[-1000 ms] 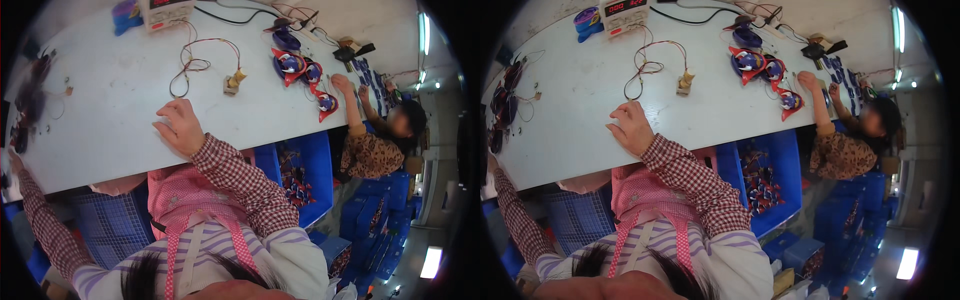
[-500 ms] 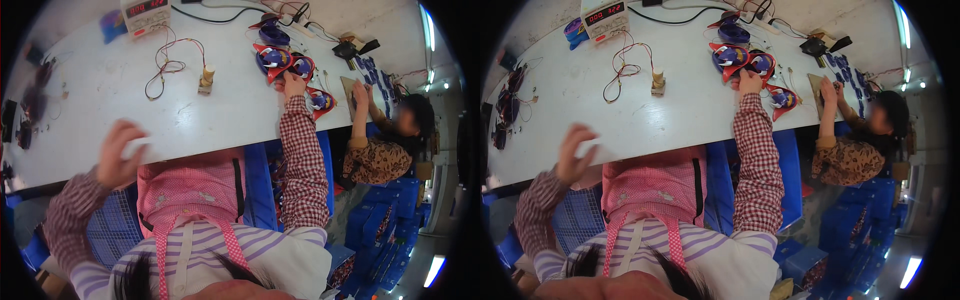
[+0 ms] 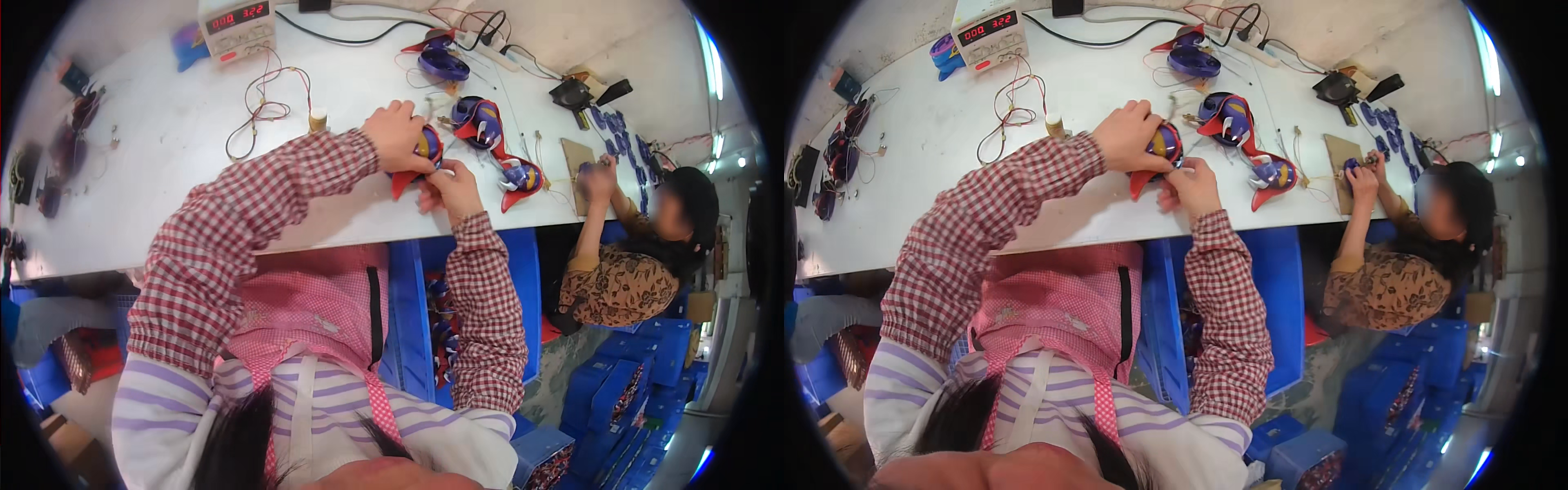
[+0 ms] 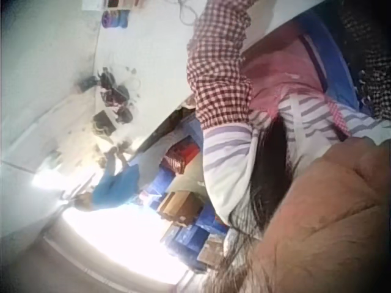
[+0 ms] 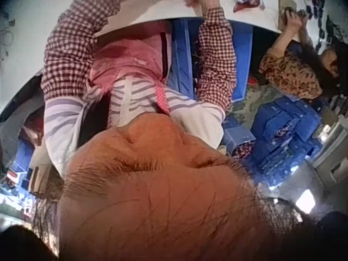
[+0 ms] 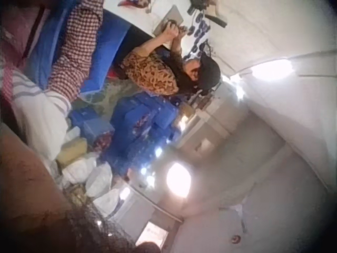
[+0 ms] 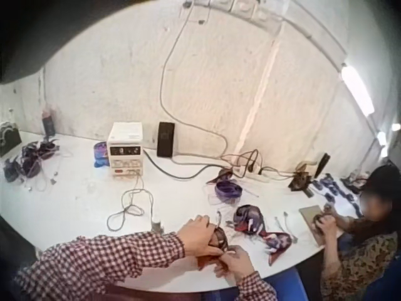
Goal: Assembling and testing light-up toy components at a workbench.
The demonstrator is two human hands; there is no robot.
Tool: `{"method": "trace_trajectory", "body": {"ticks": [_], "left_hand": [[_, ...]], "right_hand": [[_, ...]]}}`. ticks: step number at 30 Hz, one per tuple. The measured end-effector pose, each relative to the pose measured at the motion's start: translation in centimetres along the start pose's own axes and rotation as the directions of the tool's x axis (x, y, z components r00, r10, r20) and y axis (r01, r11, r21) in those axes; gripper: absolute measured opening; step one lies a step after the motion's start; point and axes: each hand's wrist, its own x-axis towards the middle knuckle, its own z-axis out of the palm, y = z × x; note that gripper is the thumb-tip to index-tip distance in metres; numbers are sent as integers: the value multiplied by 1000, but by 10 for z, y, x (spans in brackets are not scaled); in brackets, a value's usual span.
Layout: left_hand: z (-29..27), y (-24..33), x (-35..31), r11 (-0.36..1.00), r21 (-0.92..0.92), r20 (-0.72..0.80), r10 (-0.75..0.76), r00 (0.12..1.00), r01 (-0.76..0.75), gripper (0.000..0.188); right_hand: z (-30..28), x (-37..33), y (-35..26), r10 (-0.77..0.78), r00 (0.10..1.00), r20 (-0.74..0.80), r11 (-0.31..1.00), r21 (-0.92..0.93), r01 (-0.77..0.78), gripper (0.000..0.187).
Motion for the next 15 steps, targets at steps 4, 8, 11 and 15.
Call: {"method": "trace_trajectory", "body": {"ticks": [4, 8, 11, 15], "left_hand": [[20, -12, -42, 980, -105, -327, 124, 937, -166, 74], [18, -10, -55, 989, -88, -294, 84, 952, -114, 72], [9, -11, -62, 993, -6, -438, 101, 893, -116, 73], [-31, -12, -65, 664, -686, -483, -111, 868, -297, 70]], "right_hand": [[-19, 4, -20, 61, 988, 139, 988, -151, -40, 31], [-11, 21, -22, 134, 949, 284, 970, -235, -67, 25], [-6, 27, -25, 44, 969, 243, 987, -163, -4, 21], [-9, 48, -34, -49, 991, 125, 988, 149, 30, 16]]}}
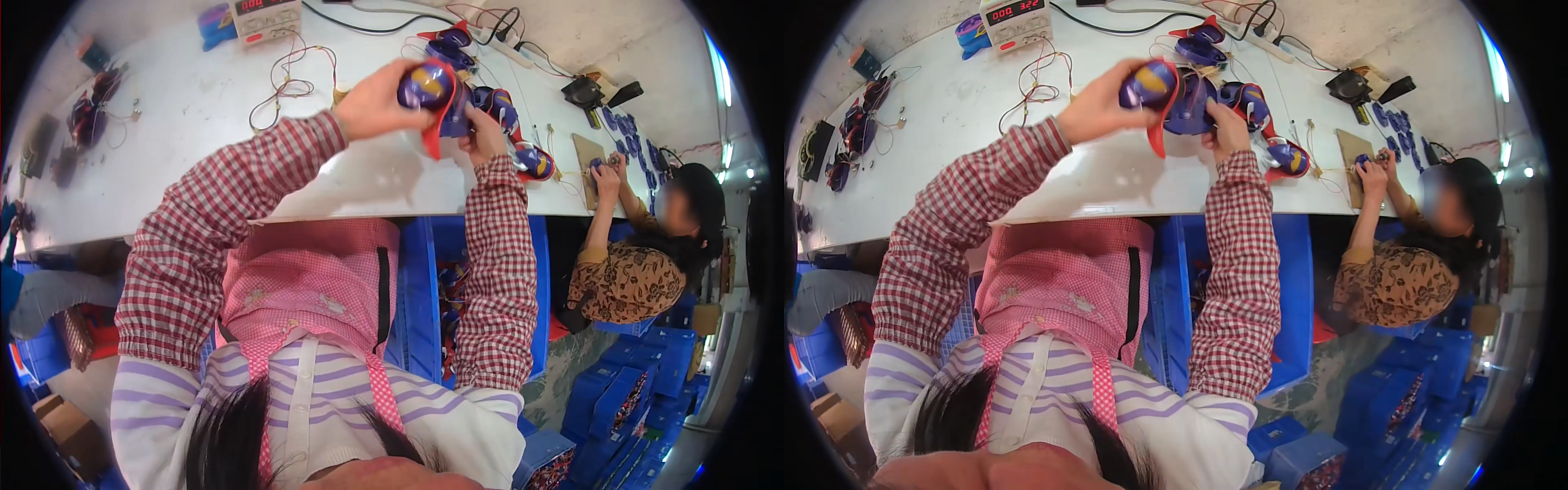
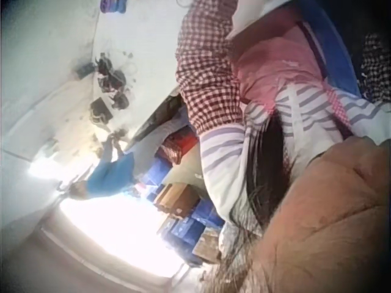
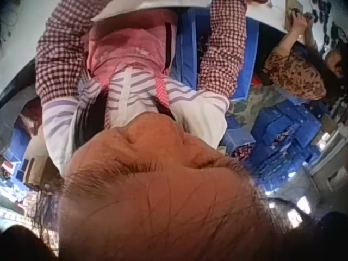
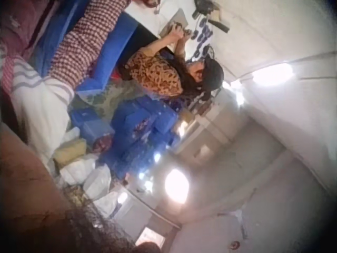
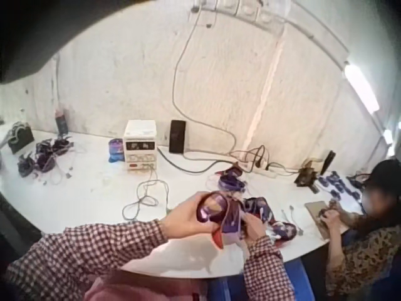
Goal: Assembling and testing light-up toy components at a workbench.
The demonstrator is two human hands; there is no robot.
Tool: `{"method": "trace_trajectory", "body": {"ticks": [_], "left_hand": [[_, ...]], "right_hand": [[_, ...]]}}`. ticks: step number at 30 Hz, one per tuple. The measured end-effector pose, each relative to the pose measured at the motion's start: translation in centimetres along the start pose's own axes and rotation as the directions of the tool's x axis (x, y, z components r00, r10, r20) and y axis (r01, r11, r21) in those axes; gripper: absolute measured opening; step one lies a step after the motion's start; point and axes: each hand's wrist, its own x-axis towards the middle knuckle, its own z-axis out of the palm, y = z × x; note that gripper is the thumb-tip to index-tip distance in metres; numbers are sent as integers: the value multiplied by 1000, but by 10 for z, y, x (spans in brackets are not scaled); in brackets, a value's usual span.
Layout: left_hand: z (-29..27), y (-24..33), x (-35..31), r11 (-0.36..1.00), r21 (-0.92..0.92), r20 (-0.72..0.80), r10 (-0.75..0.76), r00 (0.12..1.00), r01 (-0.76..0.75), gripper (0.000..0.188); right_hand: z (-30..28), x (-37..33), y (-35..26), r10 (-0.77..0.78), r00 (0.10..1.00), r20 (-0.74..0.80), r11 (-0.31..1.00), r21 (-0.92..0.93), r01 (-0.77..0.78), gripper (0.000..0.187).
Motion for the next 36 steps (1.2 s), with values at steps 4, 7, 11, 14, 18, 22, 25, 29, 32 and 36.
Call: {"method": "trace_trajectory", "body": {"ticks": [4, 7, 11, 14, 18, 22, 25, 29, 32, 36], "left_hand": [[-35, 44, 14, 830, -508, 118, -200, 973, 232, 64], [-56, 70, 10, 912, -383, 106, -112, 988, 144, 65], [-75, 77, -12, 995, 82, 472, -96, 877, 65, 66], [-92, 74, -39, 886, -273, 427, -236, 873, 374, 72], [-113, 68, -74, 799, -425, 397, -257, 881, 425, 89], [-130, 79, -104, 894, -289, 392, -215, 894, 342, 94], [-145, 85, -121, 931, -199, 366, -219, 905, 306, 94], [-165, 83, -145, 939, 115, 270, -342, 900, 323, 94], [-190, 87, -165, 942, 125, 218, -333, 917, 312, 90], [-221, 94, -186, 934, 171, 173, -342, 924, 313, 84]], "right_hand": [[-12, 14, -2, 22, 996, -82, 995, -92, -30, 17], [-22, 21, -3, 26, 990, -136, 986, -158, -47, 18], [-36, 27, -6, 31, 976, -213, 967, -242, -84, 20], [-45, 25, -7, 26, 962, -272, 948, -298, -110, 21], [-46, 6, -19, 23, 990, -141, 937, -341, -71, 24], [-56, -8, -17, 35, 998, -59, 951, -306, -52, 25], [-61, -13, -13, 46, 999, 21, 971, -235, -40, 25], [-65, -14, -1, 61, 989, 138, 988, -150, -40, 24], [-48, -20, -3, 22, 990, 137, 993, -119, -5, 25], [-31, -24, 2, -65, 991, 119, 997, -42, 71, 29]]}}
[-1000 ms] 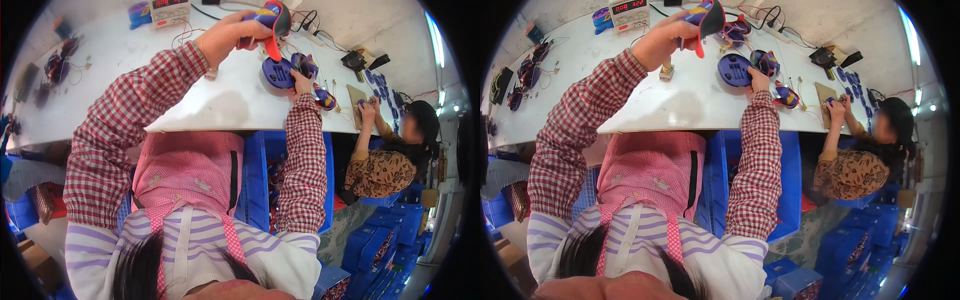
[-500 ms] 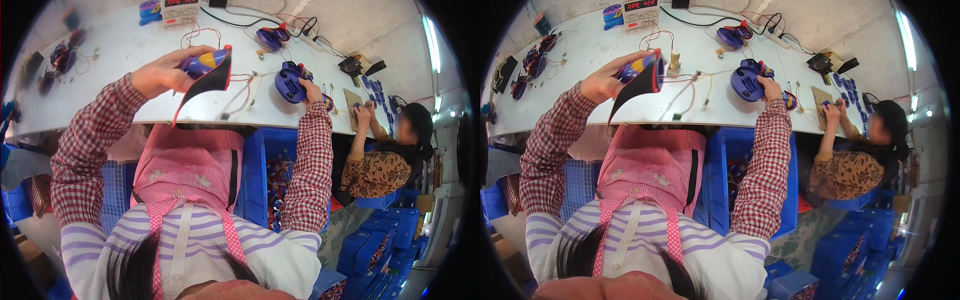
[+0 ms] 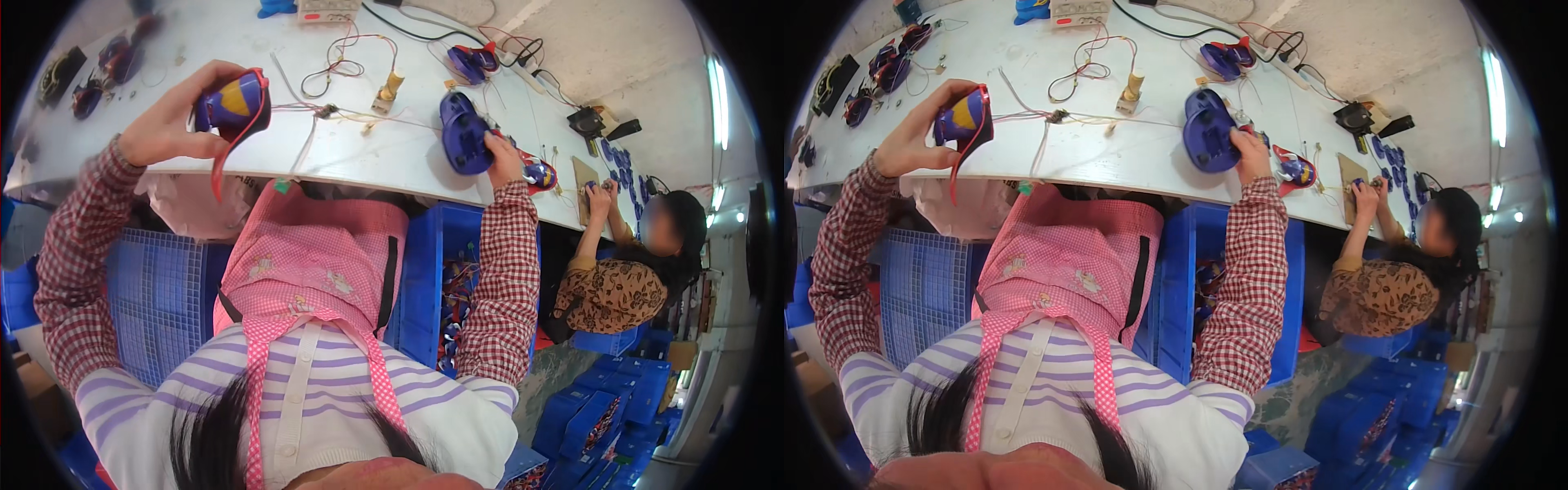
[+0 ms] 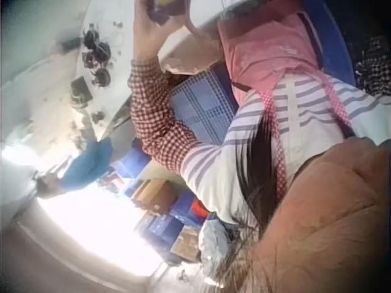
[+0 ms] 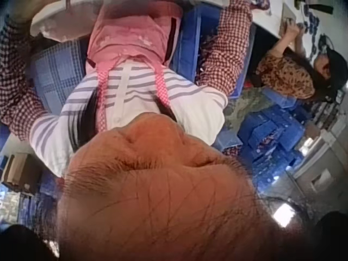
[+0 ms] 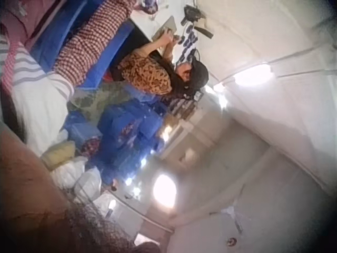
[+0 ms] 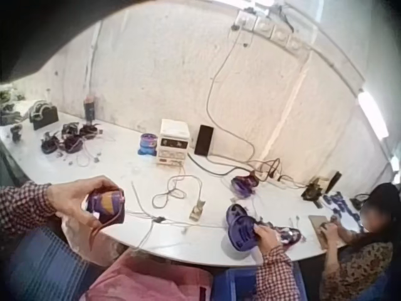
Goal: Assembling and testing light-up toy components at a workbench.
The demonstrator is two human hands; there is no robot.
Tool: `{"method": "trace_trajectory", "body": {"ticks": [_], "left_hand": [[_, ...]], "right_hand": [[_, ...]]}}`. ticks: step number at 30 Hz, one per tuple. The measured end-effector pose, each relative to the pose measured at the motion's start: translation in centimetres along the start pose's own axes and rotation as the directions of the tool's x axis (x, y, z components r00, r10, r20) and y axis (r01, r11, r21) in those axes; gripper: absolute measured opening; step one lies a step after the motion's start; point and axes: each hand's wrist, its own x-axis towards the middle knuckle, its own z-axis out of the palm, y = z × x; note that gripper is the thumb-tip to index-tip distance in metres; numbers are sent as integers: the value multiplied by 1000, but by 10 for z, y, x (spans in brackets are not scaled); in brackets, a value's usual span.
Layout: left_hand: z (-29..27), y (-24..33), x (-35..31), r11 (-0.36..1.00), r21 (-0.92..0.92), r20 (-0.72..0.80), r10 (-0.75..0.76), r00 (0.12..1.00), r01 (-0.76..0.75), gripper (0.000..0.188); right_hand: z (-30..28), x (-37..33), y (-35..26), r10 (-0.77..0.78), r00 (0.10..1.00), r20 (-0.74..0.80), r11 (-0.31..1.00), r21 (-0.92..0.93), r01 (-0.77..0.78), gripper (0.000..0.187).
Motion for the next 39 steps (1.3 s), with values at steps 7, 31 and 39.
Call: {"method": "trace_trajectory", "body": {"ticks": [7, 31, 39], "left_hand": [[26, -27, -22, 994, -36, 52, -97, 994, 99, 79], [69, -70, 18, 991, 132, 167, -6, 986, -17, 77], [85, -64, 32, 999, -43, 152, 8, 988, -1, 74]], "right_hand": [[-10, 5, -4, -30, 998, 52, 988, 153, 22, 35], [40, -117, 44, 94, 994, 51, 977, -198, -83, 24], [45, -80, 42, -87, 884, 460, 878, 454, -150, 38]]}}
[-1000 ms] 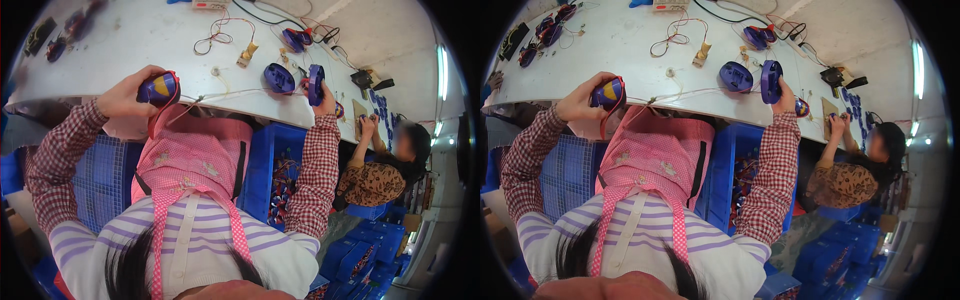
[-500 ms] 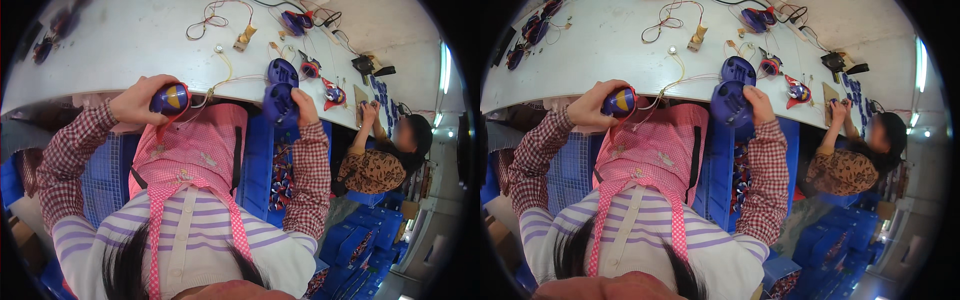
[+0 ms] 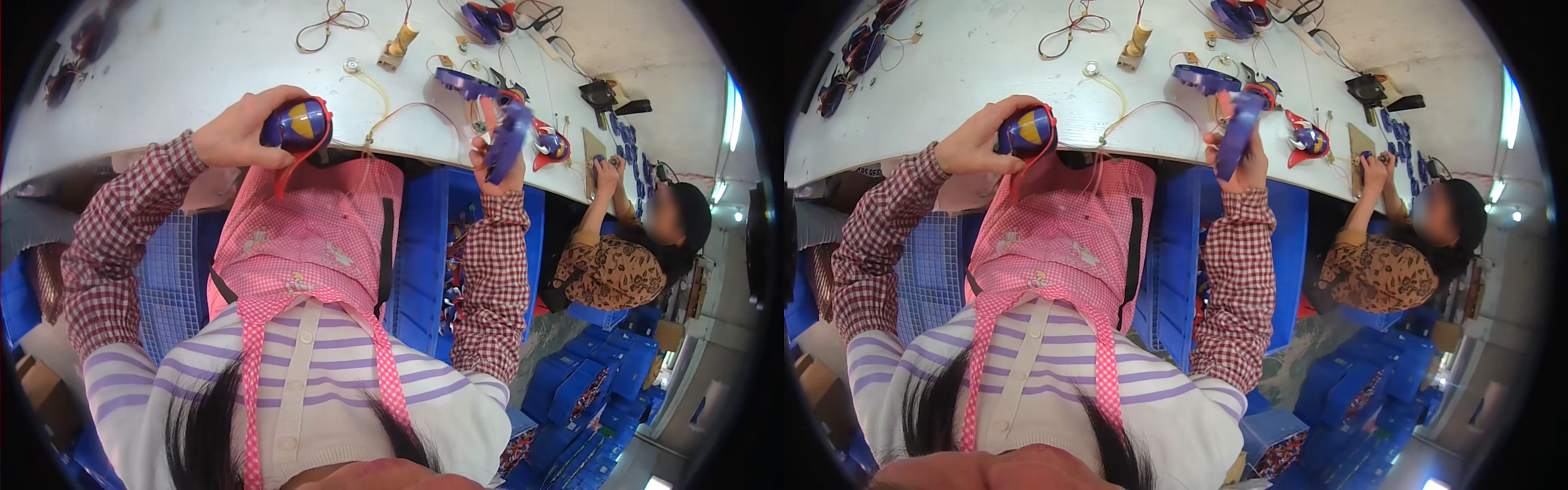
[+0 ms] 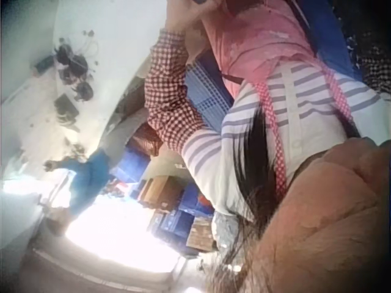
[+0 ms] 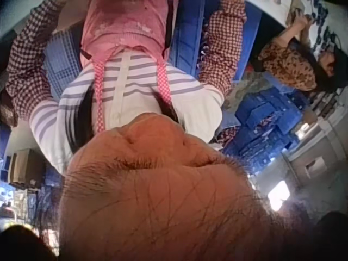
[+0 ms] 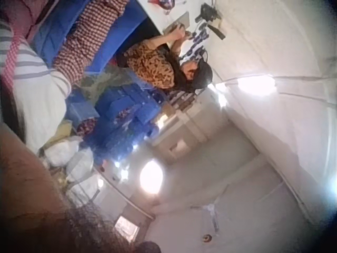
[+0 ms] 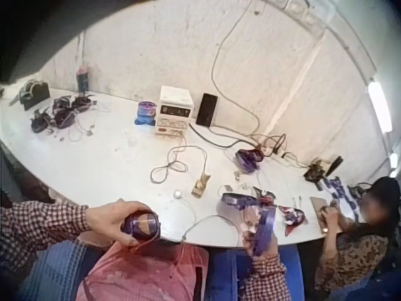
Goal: Assembling and testing light-up toy components at a workbench.
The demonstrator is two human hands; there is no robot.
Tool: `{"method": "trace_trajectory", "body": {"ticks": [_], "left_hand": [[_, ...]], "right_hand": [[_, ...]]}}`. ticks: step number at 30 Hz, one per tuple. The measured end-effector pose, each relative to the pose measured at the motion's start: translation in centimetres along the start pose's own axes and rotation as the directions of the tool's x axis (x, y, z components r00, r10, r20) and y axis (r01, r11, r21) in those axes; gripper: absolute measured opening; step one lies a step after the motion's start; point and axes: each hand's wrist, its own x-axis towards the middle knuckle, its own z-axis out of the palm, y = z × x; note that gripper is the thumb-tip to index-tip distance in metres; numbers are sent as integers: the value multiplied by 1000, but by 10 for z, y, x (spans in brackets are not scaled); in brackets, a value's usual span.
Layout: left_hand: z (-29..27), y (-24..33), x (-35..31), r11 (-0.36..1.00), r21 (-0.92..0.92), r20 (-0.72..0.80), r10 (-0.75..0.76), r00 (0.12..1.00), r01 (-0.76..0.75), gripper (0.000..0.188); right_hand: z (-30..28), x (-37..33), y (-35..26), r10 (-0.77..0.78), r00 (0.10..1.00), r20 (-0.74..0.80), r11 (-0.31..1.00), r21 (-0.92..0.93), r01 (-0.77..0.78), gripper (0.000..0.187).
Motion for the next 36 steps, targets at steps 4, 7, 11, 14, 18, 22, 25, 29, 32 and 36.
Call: {"method": "trace_trajectory", "body": {"ticks": [4, 7, 11, 14, 18, 22, 25, 29, 32, 36], "left_hand": [[10, -3, 4, 872, 451, 103, 163, 981, -192, 69], [-4, 4, -4, 859, 467, 145, 160, 976, -210, 69], [-37, 18, -31, 866, 451, 175, 154, 973, -218, 76], [-68, 32, -59, 942, 323, 162, 45, 986, -96, 80], [-103, 41, -100, 991, 126, -7, -46, 999, 47, 79], [-160, 39, -123, 585, 810, -64, 16, 998, 43, 74], [-191, 33, -140, 297, 935, -175, -82, 981, 192, 70], [-211, 20, -152, 195, 951, -225, -102, 969, 241, 64], [-212, 10, -122, 218, 967, -136, 18, 991, 129, 60], [-226, -57, -81, 174, 984, -72, 128, 989, 49, 60]], "right_hand": [[4, 14, 4, -71, 991, -114, 976, 197, 93, 45], [2, 11, 3, -62, 987, -150, 989, 121, 80, 39], [5, -2, 2, -55, 967, -250, 998, 19, 62, 34], [15, -15, 3, -53, 905, -421, 998, -63, 29, 35], [57, -8, 15, -64, 855, -515, 961, -264, -87, 37], [86, 13, 49, -110, 902, -417, 872, -477, -114, 36], [119, 29, 71, 274, 929, -249, 931, -174, -321, 29], [137, 42, 103, 285, 912, -295, 922, -174, -345, 25], [125, 57, 105, 186, 923, -337, 912, -291, -290, 25], [127, 83, 93, 197, 893, -404, 792, -471, -388, 24]]}}
